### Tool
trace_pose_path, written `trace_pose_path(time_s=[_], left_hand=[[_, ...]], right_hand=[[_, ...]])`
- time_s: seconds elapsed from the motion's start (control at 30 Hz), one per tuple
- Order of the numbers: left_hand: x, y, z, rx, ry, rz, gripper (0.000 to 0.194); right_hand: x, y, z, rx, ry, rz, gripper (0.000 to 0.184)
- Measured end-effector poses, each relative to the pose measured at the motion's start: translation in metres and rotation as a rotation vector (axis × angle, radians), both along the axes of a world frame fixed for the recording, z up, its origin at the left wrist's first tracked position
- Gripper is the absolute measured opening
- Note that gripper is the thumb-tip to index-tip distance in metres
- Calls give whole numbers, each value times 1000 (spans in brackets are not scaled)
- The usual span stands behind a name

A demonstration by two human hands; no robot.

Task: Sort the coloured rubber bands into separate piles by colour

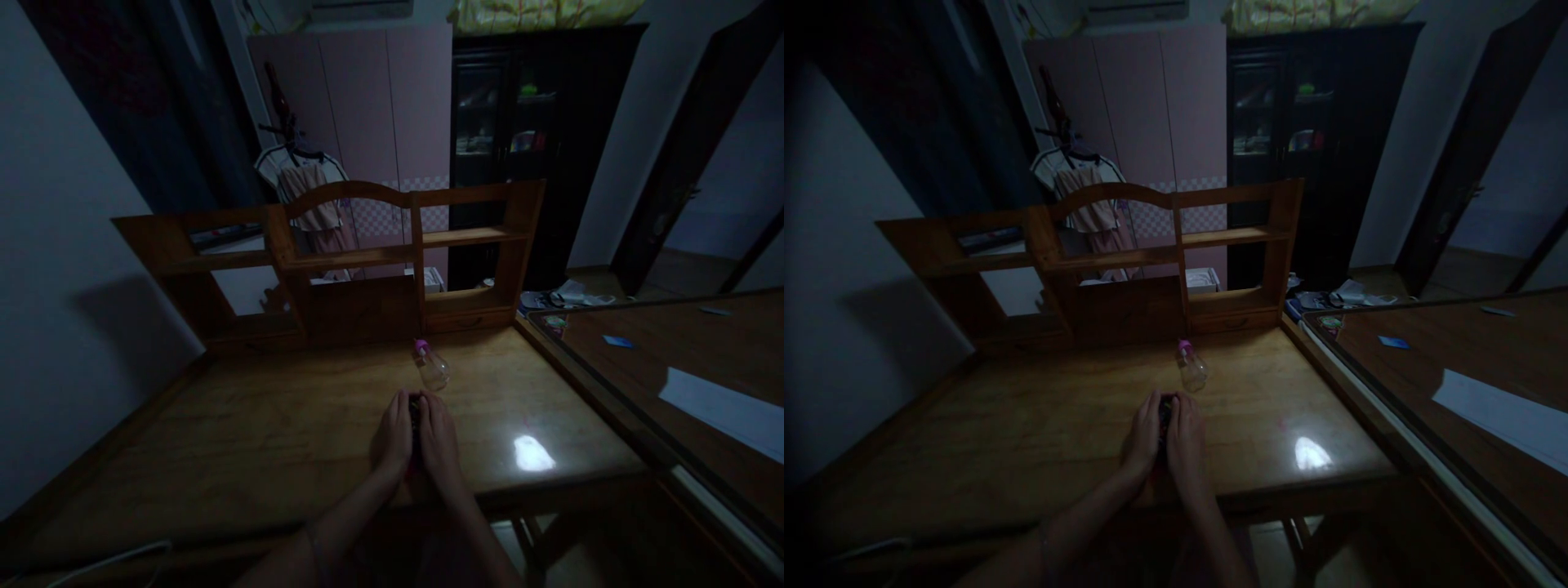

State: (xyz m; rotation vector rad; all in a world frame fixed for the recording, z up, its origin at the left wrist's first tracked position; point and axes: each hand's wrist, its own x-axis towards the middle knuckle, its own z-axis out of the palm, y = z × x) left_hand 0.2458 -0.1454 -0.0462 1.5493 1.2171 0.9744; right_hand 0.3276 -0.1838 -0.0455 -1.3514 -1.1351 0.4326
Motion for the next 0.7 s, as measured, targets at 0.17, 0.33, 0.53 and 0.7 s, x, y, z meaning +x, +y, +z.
trace_pose_path(time_s=[0.17, 0.33, 0.53, 0.7], left_hand=[[8, -2, 5, 6, 15, 95, 53], [7, -1, 2, 37, 41, 128, 50], [6, 2, -6, 72, 41, 174, 46], [3, 6, -16, 55, 29, 238, 47]], right_hand=[[1, 2, -2, -3, 5, -19, 38], [0, 5, -4, 12, 20, -14, 38], [-4, 8, -7, 9, 13, -7, 38], [-6, 8, -10, -20, -22, 56, 39]])
